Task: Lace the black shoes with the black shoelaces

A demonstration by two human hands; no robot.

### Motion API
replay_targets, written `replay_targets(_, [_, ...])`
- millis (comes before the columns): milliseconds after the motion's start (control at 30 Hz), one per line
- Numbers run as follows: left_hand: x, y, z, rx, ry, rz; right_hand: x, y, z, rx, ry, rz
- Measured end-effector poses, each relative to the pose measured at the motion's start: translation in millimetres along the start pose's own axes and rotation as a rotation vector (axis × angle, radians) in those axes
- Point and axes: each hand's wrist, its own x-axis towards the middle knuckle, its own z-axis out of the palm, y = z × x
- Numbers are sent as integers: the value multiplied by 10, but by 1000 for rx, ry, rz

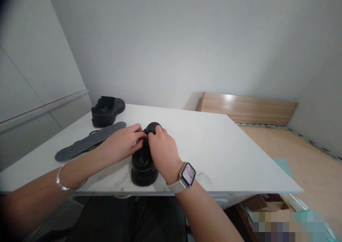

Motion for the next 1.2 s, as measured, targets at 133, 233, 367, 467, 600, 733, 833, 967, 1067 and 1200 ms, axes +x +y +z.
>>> replay_targets(133, [1, -11, 1, -5, -2, -13, -4, -5, 45, 9, 39, 10])
replay_targets(233, [0, -54, -8, -124, 129, 27, 11, 40, 97, 116, 154, 2])
replay_targets(367, [34, -128, -120, -518, 559, 70, 97, 126, 103, 647, 511, 9])
replay_targets(467, [94, -144, -189, -842, 679, 12, 178, 154, 94, 1075, 703, 68])
replay_targets(600, [173, -125, -151, -1205, 470, -9, 228, 108, 94, 1289, 650, 69])
replay_targets(733, [208, -148, -127, -1259, 334, 25, 226, 93, 58, 1135, 687, 11])
replay_targets(833, [202, -179, -149, -1240, 256, 83, 235, 144, 37, 1142, 678, 7])
replay_targets(967, [177, -176, -129, -1248, 91, 110, 242, 176, 22, 1274, 531, 42])
replay_targets(1067, [170, -157, -96, -1250, 75, 67, 228, 142, 9, 1384, 416, 43])
replay_targets(1200, [155, -160, -110, -1217, 120, 110, 224, 142, 58, 1493, 361, 41])
